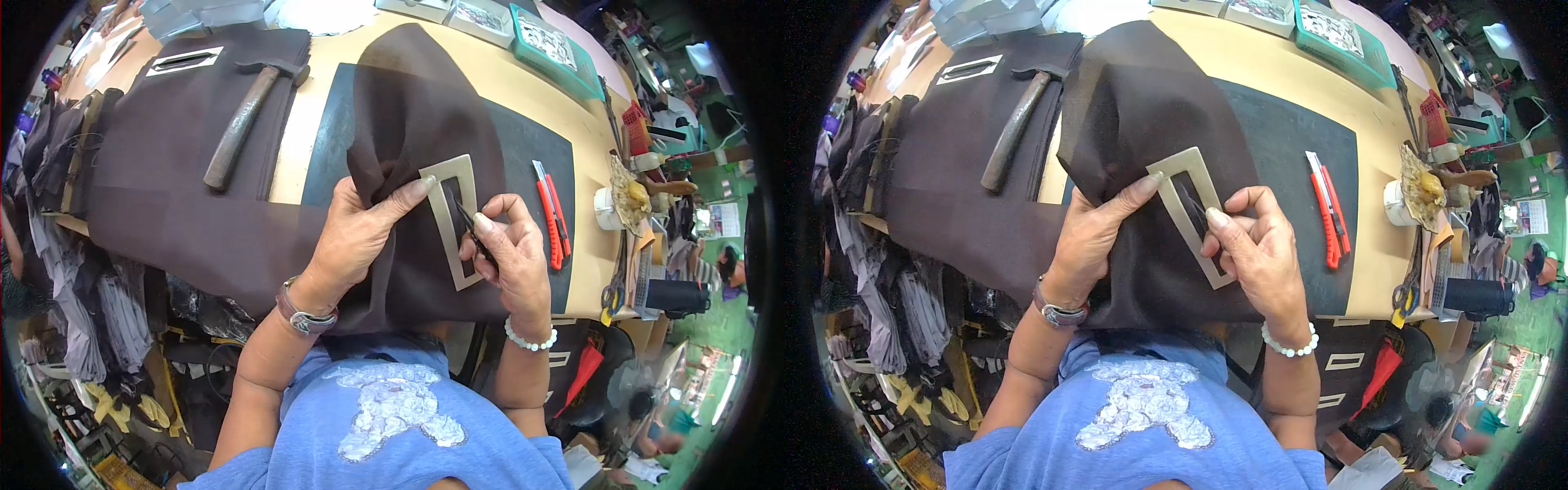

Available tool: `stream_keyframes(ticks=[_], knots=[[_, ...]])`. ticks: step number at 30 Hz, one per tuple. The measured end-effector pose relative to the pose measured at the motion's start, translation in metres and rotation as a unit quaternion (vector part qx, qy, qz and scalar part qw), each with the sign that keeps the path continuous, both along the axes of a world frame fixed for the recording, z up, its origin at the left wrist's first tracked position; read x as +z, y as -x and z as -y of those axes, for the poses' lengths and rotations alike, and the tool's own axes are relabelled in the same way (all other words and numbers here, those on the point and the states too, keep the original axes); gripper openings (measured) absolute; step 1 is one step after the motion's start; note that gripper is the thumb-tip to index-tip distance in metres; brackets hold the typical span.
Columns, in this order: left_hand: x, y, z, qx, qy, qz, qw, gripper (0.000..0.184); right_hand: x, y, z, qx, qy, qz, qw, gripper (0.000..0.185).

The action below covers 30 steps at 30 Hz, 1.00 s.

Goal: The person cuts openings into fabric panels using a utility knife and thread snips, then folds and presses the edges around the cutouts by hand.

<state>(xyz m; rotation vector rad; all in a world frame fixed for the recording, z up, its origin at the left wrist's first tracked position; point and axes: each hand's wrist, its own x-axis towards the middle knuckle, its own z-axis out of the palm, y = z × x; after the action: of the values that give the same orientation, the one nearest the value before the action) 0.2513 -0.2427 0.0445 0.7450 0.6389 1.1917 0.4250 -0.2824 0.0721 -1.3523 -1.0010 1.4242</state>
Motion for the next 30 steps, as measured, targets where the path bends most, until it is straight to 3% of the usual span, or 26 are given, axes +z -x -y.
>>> stream_keyframes(ticks=[19,30], knots=[[-0.002,-0.006,0.007,0.024,-0.016,-0.003,1.0,0.018,-0.006,0.009,-0.001,-0.016,-0.03,-0.061,0.998,0.019],[-0.003,-0.004,0.007,0.019,-0.03,-0.037,0.999,0.017,-0.001,0.004,0.001,-0.01,-0.017,-0.019,1.0,0.022]])
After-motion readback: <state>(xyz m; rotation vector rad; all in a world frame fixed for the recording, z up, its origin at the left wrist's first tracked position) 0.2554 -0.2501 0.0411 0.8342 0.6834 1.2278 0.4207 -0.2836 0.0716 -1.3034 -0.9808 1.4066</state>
